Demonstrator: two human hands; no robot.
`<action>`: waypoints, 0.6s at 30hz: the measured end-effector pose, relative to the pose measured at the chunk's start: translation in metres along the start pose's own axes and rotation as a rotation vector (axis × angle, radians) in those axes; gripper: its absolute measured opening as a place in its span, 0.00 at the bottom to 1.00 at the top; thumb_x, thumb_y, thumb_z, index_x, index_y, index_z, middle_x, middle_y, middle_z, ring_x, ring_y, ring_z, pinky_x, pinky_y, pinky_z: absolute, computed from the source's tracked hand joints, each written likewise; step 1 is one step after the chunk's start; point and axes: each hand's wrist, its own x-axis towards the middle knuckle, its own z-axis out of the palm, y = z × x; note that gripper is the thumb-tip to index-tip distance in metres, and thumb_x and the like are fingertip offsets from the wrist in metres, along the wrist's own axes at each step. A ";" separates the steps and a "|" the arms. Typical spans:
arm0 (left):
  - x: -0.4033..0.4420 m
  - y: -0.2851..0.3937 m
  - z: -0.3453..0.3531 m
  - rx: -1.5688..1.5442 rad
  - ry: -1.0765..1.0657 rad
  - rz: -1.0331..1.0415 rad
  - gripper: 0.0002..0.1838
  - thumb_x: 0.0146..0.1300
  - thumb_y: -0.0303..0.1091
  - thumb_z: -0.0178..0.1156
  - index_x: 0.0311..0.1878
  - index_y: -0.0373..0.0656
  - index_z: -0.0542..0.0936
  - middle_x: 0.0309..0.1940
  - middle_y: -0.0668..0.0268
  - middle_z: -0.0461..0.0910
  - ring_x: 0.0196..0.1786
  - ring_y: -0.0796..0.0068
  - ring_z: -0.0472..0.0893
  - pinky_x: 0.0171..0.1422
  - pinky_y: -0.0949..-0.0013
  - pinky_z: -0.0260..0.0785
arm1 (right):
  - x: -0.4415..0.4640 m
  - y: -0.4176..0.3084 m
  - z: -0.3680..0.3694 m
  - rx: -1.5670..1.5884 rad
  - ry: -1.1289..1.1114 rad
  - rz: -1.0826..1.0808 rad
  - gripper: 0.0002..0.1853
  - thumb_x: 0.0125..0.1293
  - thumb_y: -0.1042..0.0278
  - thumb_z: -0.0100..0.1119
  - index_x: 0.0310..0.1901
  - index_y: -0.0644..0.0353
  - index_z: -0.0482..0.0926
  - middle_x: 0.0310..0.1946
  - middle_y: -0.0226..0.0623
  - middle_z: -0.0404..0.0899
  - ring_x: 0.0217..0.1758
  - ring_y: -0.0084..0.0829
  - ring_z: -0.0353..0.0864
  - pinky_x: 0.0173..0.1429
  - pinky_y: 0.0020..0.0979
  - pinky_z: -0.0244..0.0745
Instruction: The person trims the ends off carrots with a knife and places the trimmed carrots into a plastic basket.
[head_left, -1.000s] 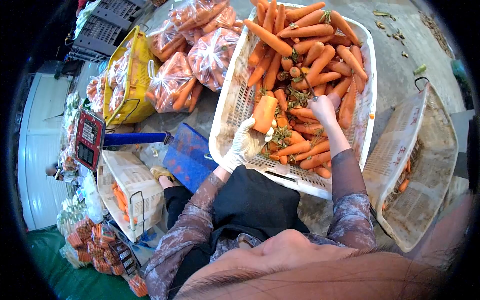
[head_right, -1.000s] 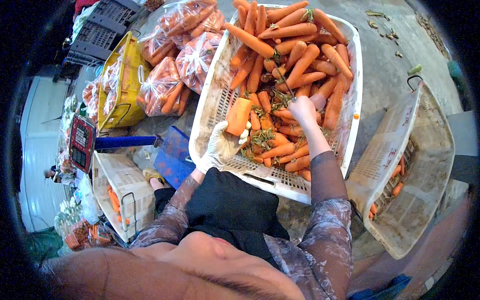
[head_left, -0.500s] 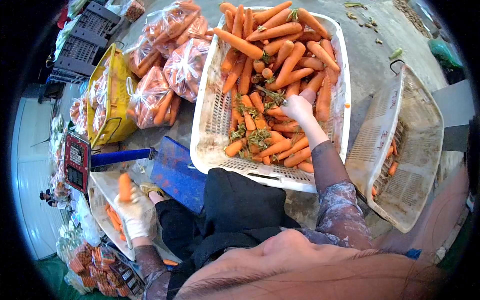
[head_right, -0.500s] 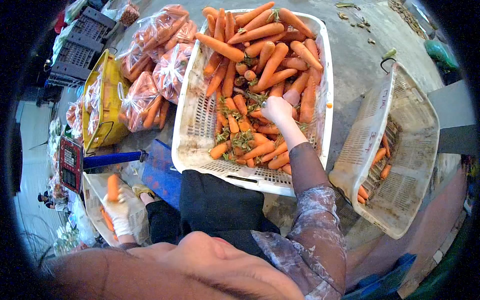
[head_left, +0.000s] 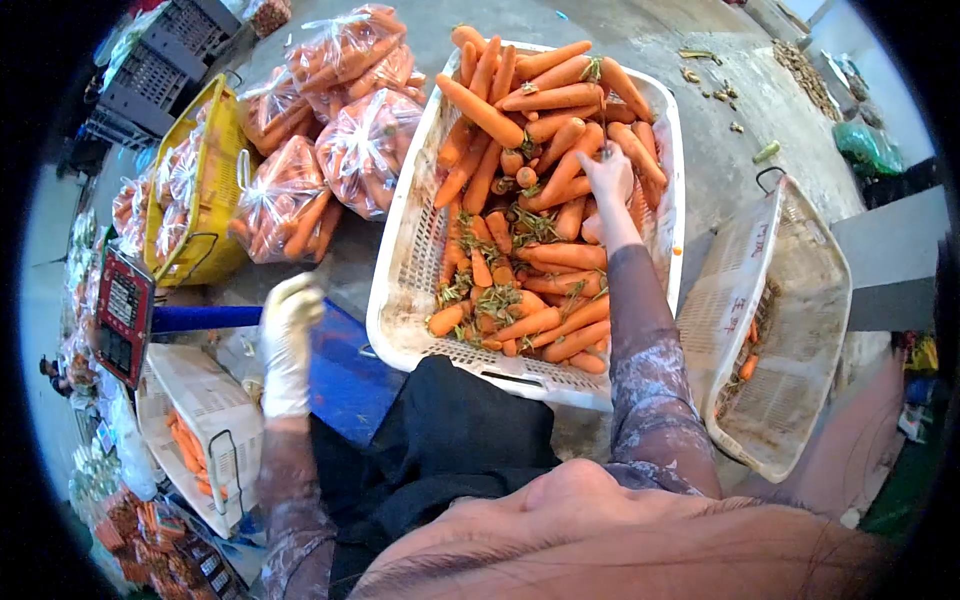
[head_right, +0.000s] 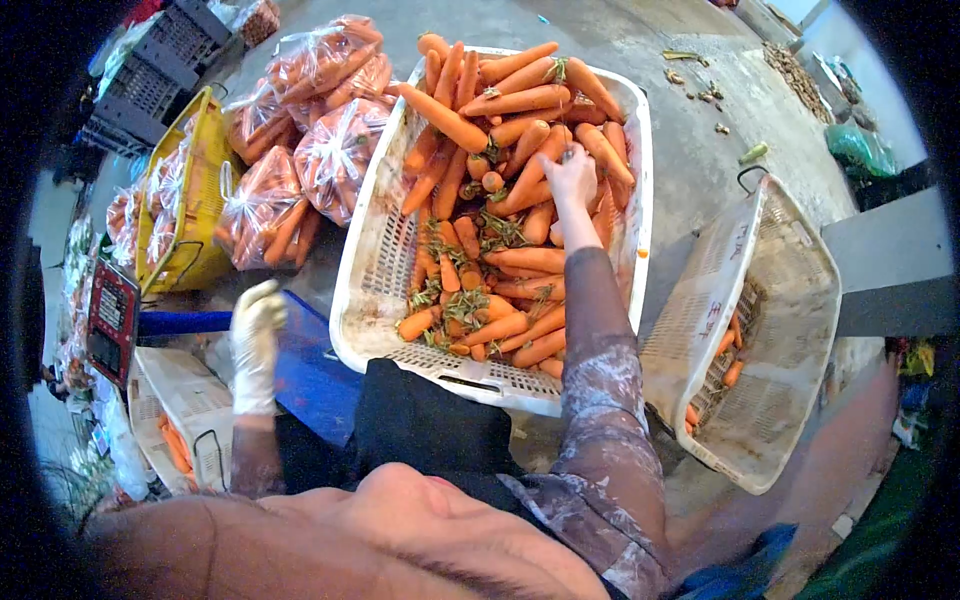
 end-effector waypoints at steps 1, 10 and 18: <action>0.011 -0.007 0.048 -0.018 -0.052 -0.001 0.14 0.60 0.29 0.55 0.49 0.34 0.75 0.35 0.64 0.79 0.35 0.78 0.78 0.40 0.77 0.70 | 0.007 -0.009 0.001 -0.014 -0.007 -0.013 0.27 0.46 0.49 0.70 0.48 0.51 0.77 0.42 0.41 0.81 0.46 0.40 0.80 0.50 0.40 0.74; 0.077 -0.100 0.189 -0.139 -0.430 -0.075 0.09 0.63 0.28 0.54 0.45 0.39 0.78 0.31 0.69 0.79 0.33 0.81 0.77 0.39 0.80 0.69 | 0.025 -0.014 0.009 0.521 -0.194 -0.185 0.24 0.51 0.66 0.70 0.50 0.58 0.77 0.34 0.32 0.81 0.36 0.25 0.80 0.41 0.28 0.75; 0.089 -0.100 0.186 -0.038 -0.414 -0.102 0.16 0.65 0.40 0.52 0.53 0.43 0.76 0.42 0.70 0.79 0.39 0.81 0.77 0.44 0.77 0.68 | -0.055 0.006 -0.078 1.337 -0.545 0.431 0.17 0.59 0.71 0.63 0.48 0.58 0.70 0.20 0.22 0.66 0.14 0.14 0.59 0.18 0.16 0.53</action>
